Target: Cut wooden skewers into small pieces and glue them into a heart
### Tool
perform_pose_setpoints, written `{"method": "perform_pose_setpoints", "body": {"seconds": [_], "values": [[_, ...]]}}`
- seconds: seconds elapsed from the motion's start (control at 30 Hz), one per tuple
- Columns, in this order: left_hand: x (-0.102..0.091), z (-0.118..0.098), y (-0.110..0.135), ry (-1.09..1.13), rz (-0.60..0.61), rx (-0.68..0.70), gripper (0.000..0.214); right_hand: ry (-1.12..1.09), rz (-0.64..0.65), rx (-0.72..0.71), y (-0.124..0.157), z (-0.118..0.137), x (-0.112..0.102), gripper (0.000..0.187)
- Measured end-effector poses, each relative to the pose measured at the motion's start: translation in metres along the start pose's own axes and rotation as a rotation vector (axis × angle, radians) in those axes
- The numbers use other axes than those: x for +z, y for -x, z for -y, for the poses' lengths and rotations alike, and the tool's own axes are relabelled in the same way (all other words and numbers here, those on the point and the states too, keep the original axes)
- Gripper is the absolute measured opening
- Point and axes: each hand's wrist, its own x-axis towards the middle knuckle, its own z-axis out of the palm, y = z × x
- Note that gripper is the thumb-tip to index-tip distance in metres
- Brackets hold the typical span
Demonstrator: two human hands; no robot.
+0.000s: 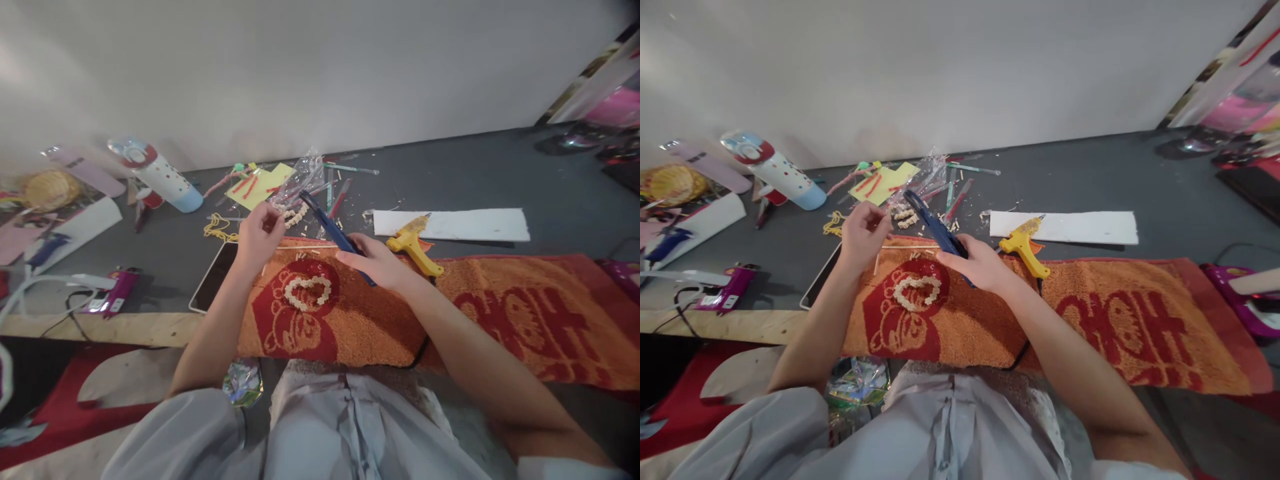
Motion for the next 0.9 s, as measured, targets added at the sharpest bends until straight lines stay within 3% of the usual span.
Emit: {"method": "perform_pose_setpoints", "body": {"seconds": [0.17,0.3,0.5,0.9], "values": [[0.011,0.003,0.006,0.214,-0.076,-0.098,0.012,0.135,0.043,0.035,0.005,0.009,0.006,0.046],[0.015,0.0,0.008,0.317,-0.079,-0.135,0.01,0.168,0.094,-0.035,0.007,0.012,0.011,0.042],[0.016,-0.002,0.014,0.272,-0.042,-0.159,0.006,0.177,0.122,-0.126,0.007,0.012,0.014,0.043],[0.017,-0.006,0.017,0.358,-0.023,-0.168,0.008,0.266,0.083,-0.05,0.008,0.013,0.015,0.051]]}}
